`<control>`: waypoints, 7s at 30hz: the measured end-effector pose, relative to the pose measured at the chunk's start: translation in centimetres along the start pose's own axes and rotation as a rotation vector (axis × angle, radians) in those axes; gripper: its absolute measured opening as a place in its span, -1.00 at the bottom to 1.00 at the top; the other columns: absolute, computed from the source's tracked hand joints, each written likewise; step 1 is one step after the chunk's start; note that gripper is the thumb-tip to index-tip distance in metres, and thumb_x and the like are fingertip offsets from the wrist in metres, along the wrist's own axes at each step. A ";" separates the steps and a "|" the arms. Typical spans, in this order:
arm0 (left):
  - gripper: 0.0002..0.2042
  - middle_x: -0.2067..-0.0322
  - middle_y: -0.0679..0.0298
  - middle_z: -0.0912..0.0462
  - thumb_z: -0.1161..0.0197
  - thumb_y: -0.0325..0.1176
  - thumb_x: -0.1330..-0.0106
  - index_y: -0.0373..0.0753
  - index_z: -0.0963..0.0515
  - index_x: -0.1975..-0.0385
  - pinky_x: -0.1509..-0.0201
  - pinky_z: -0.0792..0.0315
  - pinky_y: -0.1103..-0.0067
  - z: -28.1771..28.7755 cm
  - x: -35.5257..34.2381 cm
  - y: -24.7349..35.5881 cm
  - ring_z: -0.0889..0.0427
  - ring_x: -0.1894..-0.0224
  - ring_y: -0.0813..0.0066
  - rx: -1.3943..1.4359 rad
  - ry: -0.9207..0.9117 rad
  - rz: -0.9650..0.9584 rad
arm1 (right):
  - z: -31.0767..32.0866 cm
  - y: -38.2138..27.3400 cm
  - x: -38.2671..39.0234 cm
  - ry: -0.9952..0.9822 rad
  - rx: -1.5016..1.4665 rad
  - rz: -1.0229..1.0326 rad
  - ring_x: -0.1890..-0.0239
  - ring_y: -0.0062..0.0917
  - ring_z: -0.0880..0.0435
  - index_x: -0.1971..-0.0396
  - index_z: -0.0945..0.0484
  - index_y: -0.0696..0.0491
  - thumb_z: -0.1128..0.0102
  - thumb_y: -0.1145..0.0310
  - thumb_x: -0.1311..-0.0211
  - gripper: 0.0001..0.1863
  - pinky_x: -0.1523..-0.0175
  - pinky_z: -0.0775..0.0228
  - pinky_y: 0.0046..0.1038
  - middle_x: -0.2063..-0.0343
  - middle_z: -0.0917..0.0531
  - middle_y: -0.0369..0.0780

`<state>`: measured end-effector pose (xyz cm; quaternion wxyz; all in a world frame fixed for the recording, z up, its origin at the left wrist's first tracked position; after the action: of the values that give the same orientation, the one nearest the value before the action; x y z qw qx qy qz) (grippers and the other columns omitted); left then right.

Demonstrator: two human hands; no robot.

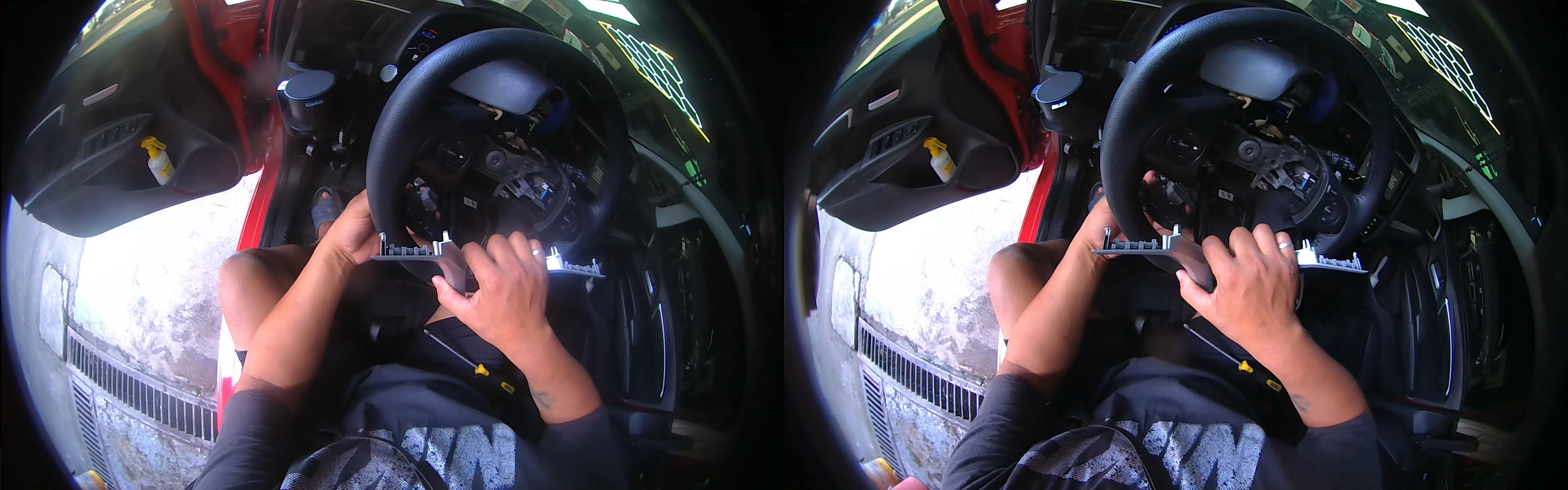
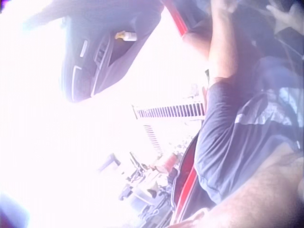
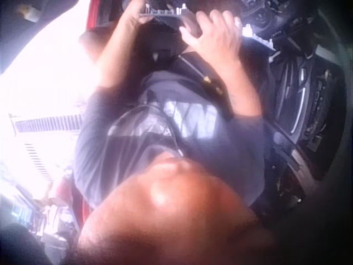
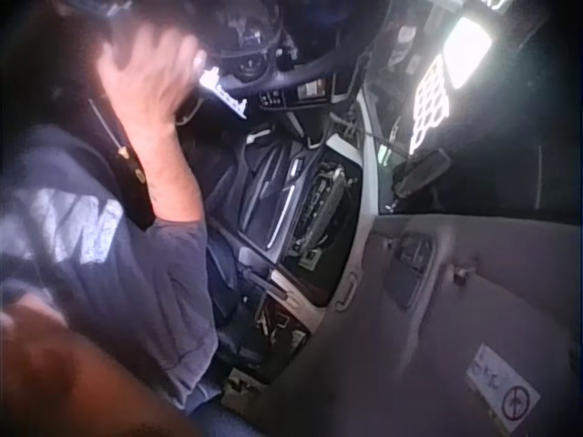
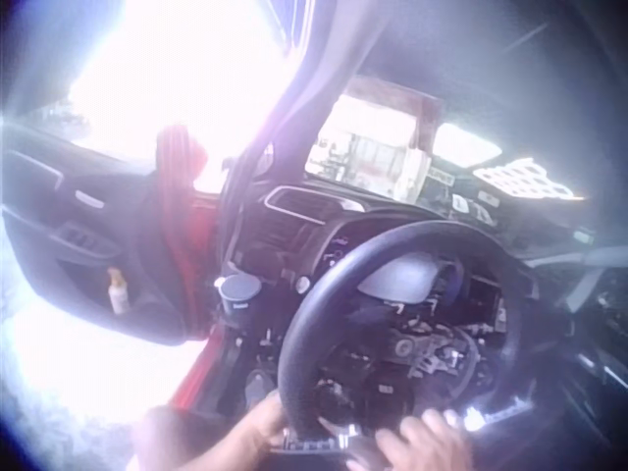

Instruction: The person removes the lower trim of a car's steering wheel using a screwdriver. They then detach the internal control module and proceed to disassemble it on their lap, separating the housing and internal components.

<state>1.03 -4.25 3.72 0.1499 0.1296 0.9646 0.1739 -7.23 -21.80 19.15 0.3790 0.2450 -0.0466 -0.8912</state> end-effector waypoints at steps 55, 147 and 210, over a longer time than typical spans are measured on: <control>-0.50 -0.21 0.00 -0.69 -0.14 0.01 -0.66 -0.20 -0.46 -0.40 -0.30 -0.68 0.12 2.5 -1.7 -1.0 -0.75 -0.21 0.08 -0.173 0.206 -0.078 | -5.5 4.2 15.6 -0.599 -0.506 -0.323 0.05 -0.07 -0.73 0.26 -0.72 0.07 -0.48 -0.12 -0.29 -0.51 -0.16 -0.46 -0.06 0.22 -0.80 -0.08; -0.40 -0.15 0.25 -0.71 -0.29 -0.31 -0.63 -0.43 -0.31 -0.55 -0.37 -0.49 0.52 -17.9 7.7 -8.7 -0.66 -0.18 0.58 -0.608 0.107 0.263 | 2.2 14.1 26.5 -0.018 -1.859 -0.567 0.05 -0.49 -0.66 0.04 -0.74 0.13 -0.58 0.15 -0.33 -0.61 -0.19 -0.44 -0.37 0.16 -0.78 -0.20; -0.35 -0.38 0.06 -0.57 -0.32 -0.43 -0.55 -0.44 -0.26 -0.57 -0.58 -0.35 0.25 -13.4 9.1 1.6 -0.59 -0.41 0.26 -0.520 0.076 -0.153 | 2.2 8.4 19.2 0.282 -0.159 -0.175 0.33 -0.24 -0.68 0.17 -0.76 0.11 -0.52 0.23 -0.33 -0.74 0.04 -0.43 -0.18 0.44 -0.72 -0.19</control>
<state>-11.54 -4.02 14.02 0.1546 0.0067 0.8996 0.4085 -14.13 -41.39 15.62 0.3207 0.3397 0.0991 -0.8786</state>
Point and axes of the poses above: each hand's wrist, its own x-axis away from the middle knuckle, its own z-axis out of the back of the hand, y = z × x, the point moved 4 cm from there along -x, towards the middle knuckle
